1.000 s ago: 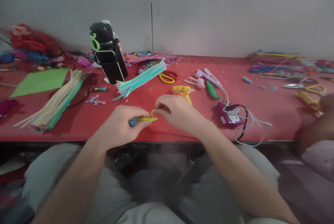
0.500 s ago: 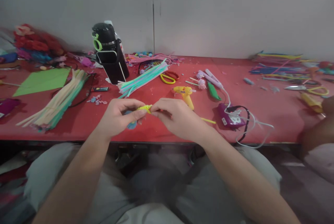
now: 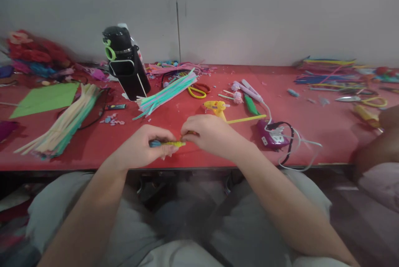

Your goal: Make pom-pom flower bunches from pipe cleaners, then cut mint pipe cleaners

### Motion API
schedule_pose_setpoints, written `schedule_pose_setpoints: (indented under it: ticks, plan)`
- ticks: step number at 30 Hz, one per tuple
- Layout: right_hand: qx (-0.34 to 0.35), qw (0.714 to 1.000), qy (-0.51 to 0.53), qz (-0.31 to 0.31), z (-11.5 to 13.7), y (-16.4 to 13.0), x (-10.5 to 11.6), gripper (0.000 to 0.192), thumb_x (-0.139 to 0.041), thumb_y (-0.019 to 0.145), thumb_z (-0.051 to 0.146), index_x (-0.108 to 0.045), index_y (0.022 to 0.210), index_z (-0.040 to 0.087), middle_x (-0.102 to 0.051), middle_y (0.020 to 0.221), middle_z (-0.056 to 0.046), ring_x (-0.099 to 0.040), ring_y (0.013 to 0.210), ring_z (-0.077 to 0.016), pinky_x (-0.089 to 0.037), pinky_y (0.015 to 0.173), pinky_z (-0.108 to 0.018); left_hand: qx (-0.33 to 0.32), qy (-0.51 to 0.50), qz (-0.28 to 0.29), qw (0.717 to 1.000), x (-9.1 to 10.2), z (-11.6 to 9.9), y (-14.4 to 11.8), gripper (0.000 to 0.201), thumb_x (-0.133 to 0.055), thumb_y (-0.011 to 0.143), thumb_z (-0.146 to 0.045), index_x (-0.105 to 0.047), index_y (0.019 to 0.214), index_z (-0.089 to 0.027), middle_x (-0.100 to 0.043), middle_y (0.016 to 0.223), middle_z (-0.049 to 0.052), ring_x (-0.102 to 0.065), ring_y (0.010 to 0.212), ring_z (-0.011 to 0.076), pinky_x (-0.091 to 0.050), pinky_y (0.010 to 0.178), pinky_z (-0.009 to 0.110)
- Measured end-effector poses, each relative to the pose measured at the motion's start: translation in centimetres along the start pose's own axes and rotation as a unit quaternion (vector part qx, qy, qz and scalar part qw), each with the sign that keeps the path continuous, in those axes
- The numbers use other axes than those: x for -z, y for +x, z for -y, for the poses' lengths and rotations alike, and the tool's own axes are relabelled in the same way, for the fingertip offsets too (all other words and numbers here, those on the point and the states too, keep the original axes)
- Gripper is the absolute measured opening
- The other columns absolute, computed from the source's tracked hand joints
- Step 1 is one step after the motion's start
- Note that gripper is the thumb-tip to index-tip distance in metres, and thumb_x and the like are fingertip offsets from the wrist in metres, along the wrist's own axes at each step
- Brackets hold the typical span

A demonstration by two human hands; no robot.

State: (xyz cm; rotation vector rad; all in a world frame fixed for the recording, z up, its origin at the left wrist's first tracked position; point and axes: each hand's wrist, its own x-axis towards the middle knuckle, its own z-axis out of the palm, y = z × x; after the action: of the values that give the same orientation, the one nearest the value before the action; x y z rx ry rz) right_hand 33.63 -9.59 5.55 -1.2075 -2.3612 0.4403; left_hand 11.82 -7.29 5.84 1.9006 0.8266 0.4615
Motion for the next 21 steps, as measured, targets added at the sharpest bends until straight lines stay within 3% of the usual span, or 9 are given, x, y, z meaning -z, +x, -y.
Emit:
schedule_pose_setpoints:
  ticks: [4, 11, 15, 21]
  plan:
    - [0.018, 0.998, -0.056, 0.015, 0.2, 0.1, -0.2, 0.016, -0.056, 0.095, 0.013, -0.07, 0.087, 0.016, -0.069, 0.089, -0.007, -0.061, 0.085, -0.0196, -0.041, 0.075, -0.031, 0.004, 0.084, -0.026, 0.996, -0.7, 0.1, 0.0, 0.018, -0.068, 0.084, -0.027, -0.072, 0.072, -0.014, -0.065, 0.063, -0.001, -0.054, 0.062, 0.0112, -0.04, 0.056, 0.022]
    - [-0.018, 0.999, -0.004, -0.031, 0.8, -0.2, -1.0, 0.013, -0.054, 0.097, 0.015, -0.066, 0.093, 0.016, -0.069, 0.092, -0.007, -0.061, 0.081, -0.0185, -0.042, 0.073, -0.03, -0.019, 0.125, -0.111, 0.986, -0.9, 0.9, 0.4, 0.025, -0.063, 0.087, -0.028, -0.065, 0.066, -0.014, -0.061, 0.061, -0.001, -0.052, 0.062, 0.0113, -0.039, 0.058, 0.024]
    - [0.008, 0.995, 0.051, -0.084, 1.4, -0.5, -0.9, 0.017, -0.051, 0.099, 0.015, -0.067, 0.099, 0.017, -0.069, 0.09, -0.006, -0.06, 0.077, -0.0163, -0.045, 0.072, -0.028, -0.045, 0.064, -0.168, 0.983, -0.5, 0.8, 0.4, 0.018, -0.063, 0.088, -0.027, -0.072, 0.079, -0.014, -0.067, 0.066, 0.001, -0.057, 0.061, 0.0117, -0.043, 0.058, 0.023]
    - [0.022, 0.99, 0.069, -0.119, 2.2, -0.7, -0.2, 0.016, -0.054, 0.098, 0.016, -0.07, 0.096, 0.019, -0.07, 0.088, -0.005, -0.059, 0.074, -0.0147, -0.046, 0.071, -0.028, -0.088, -0.083, -0.175, 0.977, -0.2, 0.8, 0.2, 0.016, -0.07, 0.085, -0.031, -0.073, 0.085, -0.015, -0.066, 0.064, 0.0, -0.057, 0.051, 0.0091, -0.046, 0.048, 0.02]
